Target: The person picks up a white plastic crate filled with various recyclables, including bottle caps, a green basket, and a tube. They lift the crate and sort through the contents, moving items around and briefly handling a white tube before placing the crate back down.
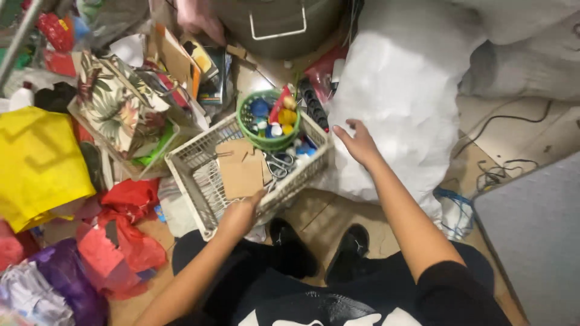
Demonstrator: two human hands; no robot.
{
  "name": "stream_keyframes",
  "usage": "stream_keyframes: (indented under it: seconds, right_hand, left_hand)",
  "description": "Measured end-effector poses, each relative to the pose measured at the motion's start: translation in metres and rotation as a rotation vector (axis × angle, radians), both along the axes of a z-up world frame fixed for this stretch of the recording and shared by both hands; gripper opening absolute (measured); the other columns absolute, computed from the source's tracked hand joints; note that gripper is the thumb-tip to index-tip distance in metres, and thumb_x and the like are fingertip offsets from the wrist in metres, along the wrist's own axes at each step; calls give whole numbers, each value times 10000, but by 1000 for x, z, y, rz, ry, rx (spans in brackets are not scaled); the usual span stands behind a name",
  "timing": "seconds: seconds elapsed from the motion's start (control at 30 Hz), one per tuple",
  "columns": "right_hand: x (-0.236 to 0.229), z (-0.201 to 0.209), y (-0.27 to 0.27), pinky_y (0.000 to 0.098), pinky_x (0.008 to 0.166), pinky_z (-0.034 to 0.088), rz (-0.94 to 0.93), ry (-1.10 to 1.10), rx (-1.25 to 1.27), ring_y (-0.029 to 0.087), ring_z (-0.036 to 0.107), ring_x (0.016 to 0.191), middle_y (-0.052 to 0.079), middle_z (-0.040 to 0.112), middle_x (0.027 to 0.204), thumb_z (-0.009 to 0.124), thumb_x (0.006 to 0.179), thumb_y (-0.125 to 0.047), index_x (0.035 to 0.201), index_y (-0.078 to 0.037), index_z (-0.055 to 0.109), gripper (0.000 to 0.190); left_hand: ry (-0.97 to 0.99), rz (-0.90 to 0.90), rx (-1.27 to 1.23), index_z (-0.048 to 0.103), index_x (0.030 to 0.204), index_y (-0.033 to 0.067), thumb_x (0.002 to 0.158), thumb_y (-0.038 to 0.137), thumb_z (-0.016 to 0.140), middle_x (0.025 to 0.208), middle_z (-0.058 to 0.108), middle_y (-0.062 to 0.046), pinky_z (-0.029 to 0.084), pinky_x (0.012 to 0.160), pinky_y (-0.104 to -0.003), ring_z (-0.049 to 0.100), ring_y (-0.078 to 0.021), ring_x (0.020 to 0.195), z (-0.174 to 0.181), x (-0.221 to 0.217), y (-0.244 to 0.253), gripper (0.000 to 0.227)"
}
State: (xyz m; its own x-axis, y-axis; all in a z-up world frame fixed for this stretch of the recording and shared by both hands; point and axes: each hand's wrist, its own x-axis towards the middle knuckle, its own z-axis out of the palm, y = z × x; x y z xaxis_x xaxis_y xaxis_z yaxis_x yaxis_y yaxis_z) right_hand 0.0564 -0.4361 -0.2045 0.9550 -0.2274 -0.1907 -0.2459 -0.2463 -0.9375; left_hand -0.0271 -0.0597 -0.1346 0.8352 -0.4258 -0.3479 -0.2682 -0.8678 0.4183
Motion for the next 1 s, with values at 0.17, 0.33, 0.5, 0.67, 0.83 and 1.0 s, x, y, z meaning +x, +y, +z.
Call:
stream_keyframes:
  seconds: [0.17, 0.33, 0.5, 0.67, 0.83, 1.0]
  right_hand:
    - [-26, 79, 22, 455, 785, 547, 512, 873, 139, 273, 628, 988, 153, 658, 1204, 625, 867, -281, 1367, -94, 569, 537]
    - [-105, 65, -21, 361, 792, 569, 519, 626, 203, 234, 696, 937, 156, 751, 1100, 600, 804, -164, 1279, -19, 645, 499]
    - [-173, 192, -51, 387, 730, 539, 418, 678, -52, 242, 632, 816, 167, 709, 931, 606, 924, -157, 1159, 31, 666, 307]
    - [-220, 268, -106, 349, 686, 501, 133, 413, 150, 170, 586, 756, 71, 671, 870, 605, 869, -64, 1115, 32, 655, 268]
    - [-239, 355, -146, 332, 670, 509, 34, 305, 177, 149, 593, 743, 44, 677, 859, 578, 837, -51, 1076, 7, 628, 251]
    - [-273, 393, -181, 339, 652, 508, -64, 267, 42, 165, 597, 720, 62, 670, 830, 592, 837, -58, 1036, 6, 628, 212]
  left_hand:
    - [132, -92, 37, 572, 1401, 161, 834, -17, 545, 1058, 713, -229, 554, 793, -506, 701, -408, 915, 95, -59, 15, 594]
    - [138, -189, -77, 580, 1379, 146, 841, 20, 540, 1145, 704, -209, 558, 809, -498, 697, -405, 964, 161, -76, 10, 554]
    - [237, -271, -62, 591, 1376, 191, 893, 64, 506, 1222, 692, -152, 554, 847, -493, 687, -392, 1015, 252, -88, -14, 507]
    - [91, -513, -64, 557, 1363, 185, 840, 109, 606, 1259, 667, -110, 505, 922, -549, 675, -360, 1076, 333, -72, -51, 530]
    - [271, -611, 47, 516, 1445, 225, 868, 65, 615, 1308, 641, -123, 540, 856, -496, 661, -385, 1076, 413, -42, -104, 607]
    - [253, -586, 40, 563, 1412, 234, 865, 186, 698, 1223, 675, -121, 522, 918, -488, 651, -379, 1086, 463, -46, -130, 566]
